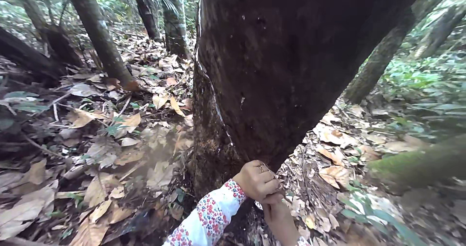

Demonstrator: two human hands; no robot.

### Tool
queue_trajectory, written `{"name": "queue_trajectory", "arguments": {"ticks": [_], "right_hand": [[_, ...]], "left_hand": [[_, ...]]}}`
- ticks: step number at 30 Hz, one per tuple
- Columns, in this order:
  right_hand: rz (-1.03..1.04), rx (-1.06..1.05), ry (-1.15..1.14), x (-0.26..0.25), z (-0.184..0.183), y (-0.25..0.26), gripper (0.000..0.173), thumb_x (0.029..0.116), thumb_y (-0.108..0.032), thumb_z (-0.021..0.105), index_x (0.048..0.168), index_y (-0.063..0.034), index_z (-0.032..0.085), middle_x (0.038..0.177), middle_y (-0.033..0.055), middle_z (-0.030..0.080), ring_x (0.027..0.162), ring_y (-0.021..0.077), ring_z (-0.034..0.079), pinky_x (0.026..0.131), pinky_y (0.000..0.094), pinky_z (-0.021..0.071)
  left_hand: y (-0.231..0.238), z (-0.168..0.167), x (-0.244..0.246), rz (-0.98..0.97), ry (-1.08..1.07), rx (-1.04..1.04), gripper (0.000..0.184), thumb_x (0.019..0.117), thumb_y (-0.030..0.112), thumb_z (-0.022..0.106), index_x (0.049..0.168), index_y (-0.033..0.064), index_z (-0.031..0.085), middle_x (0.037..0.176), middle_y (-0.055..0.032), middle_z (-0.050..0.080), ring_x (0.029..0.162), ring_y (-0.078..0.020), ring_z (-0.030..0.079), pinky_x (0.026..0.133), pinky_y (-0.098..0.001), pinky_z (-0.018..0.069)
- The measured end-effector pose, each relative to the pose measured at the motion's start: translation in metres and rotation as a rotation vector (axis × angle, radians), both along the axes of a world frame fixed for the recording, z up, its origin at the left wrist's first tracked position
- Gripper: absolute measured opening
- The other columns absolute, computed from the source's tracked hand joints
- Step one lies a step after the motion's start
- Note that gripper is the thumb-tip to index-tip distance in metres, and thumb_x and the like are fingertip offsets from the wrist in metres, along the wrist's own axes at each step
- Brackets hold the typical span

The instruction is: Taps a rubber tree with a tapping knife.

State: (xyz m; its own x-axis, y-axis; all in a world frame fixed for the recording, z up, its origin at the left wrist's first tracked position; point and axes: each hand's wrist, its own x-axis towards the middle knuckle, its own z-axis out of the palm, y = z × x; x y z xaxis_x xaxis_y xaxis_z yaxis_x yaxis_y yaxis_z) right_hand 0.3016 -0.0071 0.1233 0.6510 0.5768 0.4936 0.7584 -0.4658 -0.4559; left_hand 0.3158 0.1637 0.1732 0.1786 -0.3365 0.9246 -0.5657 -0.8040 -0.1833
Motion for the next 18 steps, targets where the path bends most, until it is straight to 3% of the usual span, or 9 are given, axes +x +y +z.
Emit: {"name": "queue_trajectory", "arguments": {"ticks": [4, 9, 14, 18], "right_hand": [[0.006, 0.071, -0.133, 0.02, -0.024, 0.009, 0.02, 0.0907, -0.015, 0.059, 0.089, 0.0011, 0.071, 0.08, 0.0177, 0.073, 0.065, 0.0318, 0.073, 0.057, 0.0455, 0.06], [0.036, -0.038, 0.054, 0.021, -0.018, 0.004, 0.015, 0.0868, -0.005, 0.065, 0.093, 0.0062, 0.073, 0.09, 0.026, 0.073, 0.075, 0.0434, 0.074, 0.066, 0.0584, 0.0597], [0.09, 0.089, -0.118, 0.031, 0.02, 0.05, 0.021, 0.0881, -0.01, 0.064, 0.097, 0.0071, 0.072, 0.088, 0.0252, 0.073, 0.07, 0.04, 0.073, 0.06, 0.0514, 0.06], [0.107, 0.118, -0.121, 0.028, -0.008, 0.025, 0.019, 0.0863, -0.013, 0.062, 0.088, 0.0034, 0.072, 0.084, 0.0205, 0.074, 0.069, 0.0348, 0.074, 0.06, 0.048, 0.0602]], "left_hand": [[-0.001, -0.011, 0.008, 0.042, 0.001, -0.016, 0.057, 0.1068, 0.044, 0.037, 0.069, 0.0098, 0.062, 0.057, -0.0051, 0.06, 0.054, -0.0189, 0.059, 0.063, -0.0323, 0.0523], [-0.003, -0.017, 0.005, 0.048, 0.047, -0.018, 0.049, 0.1029, 0.041, 0.044, 0.071, 0.0108, 0.065, 0.061, -0.0053, 0.065, 0.058, -0.0197, 0.064, 0.066, -0.0345, 0.0551], [0.03, 0.031, 0.01, 0.183, -0.101, -0.07, 0.056, 0.1066, 0.044, 0.038, 0.07, 0.0104, 0.064, 0.059, -0.0057, 0.063, 0.058, -0.0204, 0.062, 0.07, -0.0337, 0.0537], [0.013, 0.011, -0.002, 0.069, -0.016, -0.003, 0.051, 0.1054, 0.039, 0.041, 0.072, 0.0098, 0.065, 0.06, -0.0061, 0.063, 0.058, -0.0203, 0.063, 0.071, -0.034, 0.0552]]}}
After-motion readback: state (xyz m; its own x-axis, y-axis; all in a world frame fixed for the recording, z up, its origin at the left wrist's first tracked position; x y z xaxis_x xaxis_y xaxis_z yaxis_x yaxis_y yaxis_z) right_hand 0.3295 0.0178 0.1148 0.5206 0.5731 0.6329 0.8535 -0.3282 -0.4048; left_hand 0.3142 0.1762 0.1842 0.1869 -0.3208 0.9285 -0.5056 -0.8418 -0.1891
